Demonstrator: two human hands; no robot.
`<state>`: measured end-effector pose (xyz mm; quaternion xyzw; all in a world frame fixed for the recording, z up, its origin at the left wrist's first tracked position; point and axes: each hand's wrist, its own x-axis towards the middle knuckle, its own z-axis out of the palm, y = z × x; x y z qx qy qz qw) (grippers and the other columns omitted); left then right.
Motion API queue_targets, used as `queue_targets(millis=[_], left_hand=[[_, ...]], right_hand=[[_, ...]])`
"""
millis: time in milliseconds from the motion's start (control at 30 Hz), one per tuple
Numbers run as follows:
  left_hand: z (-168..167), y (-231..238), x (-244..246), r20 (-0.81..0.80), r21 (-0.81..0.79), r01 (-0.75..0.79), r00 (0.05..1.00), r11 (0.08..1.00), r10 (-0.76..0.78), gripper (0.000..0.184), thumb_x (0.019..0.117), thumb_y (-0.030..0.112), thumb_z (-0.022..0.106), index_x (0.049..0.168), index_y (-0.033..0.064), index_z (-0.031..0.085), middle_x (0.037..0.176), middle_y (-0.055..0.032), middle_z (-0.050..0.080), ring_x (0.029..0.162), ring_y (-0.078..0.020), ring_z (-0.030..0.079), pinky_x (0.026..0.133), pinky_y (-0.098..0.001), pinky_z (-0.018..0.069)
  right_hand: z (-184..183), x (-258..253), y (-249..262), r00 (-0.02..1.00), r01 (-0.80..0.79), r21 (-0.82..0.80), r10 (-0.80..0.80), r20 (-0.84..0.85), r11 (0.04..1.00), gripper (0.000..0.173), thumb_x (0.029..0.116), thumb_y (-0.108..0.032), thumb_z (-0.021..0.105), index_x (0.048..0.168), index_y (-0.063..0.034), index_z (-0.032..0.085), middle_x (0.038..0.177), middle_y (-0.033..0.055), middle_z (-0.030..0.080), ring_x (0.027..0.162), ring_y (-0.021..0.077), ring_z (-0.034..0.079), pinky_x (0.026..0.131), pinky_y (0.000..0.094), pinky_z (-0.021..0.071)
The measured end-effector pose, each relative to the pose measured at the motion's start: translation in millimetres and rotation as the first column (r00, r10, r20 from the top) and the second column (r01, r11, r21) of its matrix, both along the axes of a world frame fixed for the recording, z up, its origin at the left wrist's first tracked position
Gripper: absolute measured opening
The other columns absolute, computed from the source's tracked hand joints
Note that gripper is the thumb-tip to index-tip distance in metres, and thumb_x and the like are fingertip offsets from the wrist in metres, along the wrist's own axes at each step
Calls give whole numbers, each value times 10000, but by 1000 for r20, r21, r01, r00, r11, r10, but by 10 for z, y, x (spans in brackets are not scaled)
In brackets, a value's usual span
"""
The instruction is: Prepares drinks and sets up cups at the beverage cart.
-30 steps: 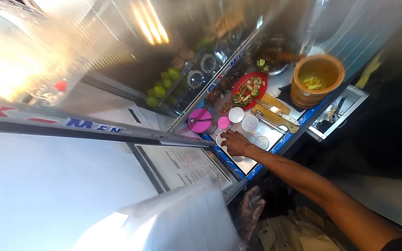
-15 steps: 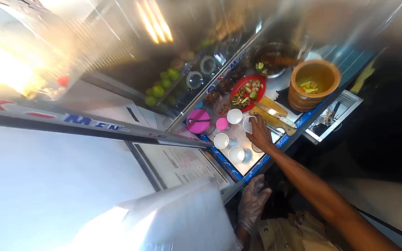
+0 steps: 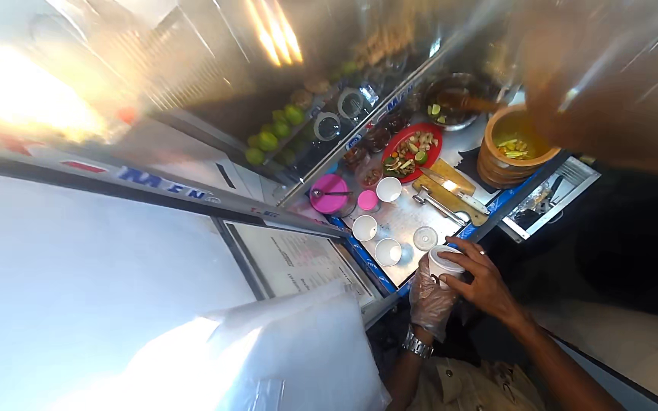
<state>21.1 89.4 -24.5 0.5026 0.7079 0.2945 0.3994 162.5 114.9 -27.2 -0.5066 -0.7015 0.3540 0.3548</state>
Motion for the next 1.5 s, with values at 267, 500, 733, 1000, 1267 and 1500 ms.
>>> queue_targets(millis=[267,500,733,1000,1267,1500], left_hand=[[-30,-44,103,-140,46,39,990,998,-32,778,818,333,810,1467,30,508,1312,-137,671,1210,-197,644,1080,-398,489],[-66,-53,73,-192,74,69,980,995,-53,812,772,411,827,1434,35,548,1307,-122,678,1206,-201,648,1069,-422,499],[-108,-69,57,-242,52,122,964,991,-106,838,724,440,852,1423,74,570,1288,-91,691,1180,-185,661,1046,-434,518],[-154,-94,113,-267,41,194,947,980,-177,793,754,442,834,1416,86,583,1303,-75,687,1190,-175,657,1053,-428,516],[-161,-128,130,-272,-38,236,933,971,-237,806,748,430,844,1435,107,573,1329,-77,673,1215,-193,645,1064,-454,507],[-135,-146,149,-291,-27,232,929,972,-229,792,738,403,852,1428,123,586,1307,-83,684,1187,-209,662,1037,-466,525]], right_hand=[[-196,-82,-199,963,262,297,-270,-16,918,270,1004,-298,642,1116,-93,777,1152,74,760,1132,168,705,970,307,575],[-121,-54,-206,963,270,178,-263,-63,946,286,1017,-308,601,1112,-110,783,1149,47,762,1097,138,716,933,323,592],[14,33,-227,927,251,-113,-273,-259,961,226,967,-283,667,1049,-111,790,1097,6,762,1058,73,701,936,278,578],[16,83,-326,907,329,-140,-353,-230,934,181,943,-231,663,972,-98,782,1052,25,732,1005,81,681,874,261,570],[93,254,-336,936,236,-365,-312,-164,900,182,943,-246,672,990,-93,757,1048,35,700,941,96,667,823,275,570],[129,361,-334,969,179,-397,-231,-88,900,173,938,-236,686,1015,-103,764,1078,27,708,936,99,686,818,291,596]])
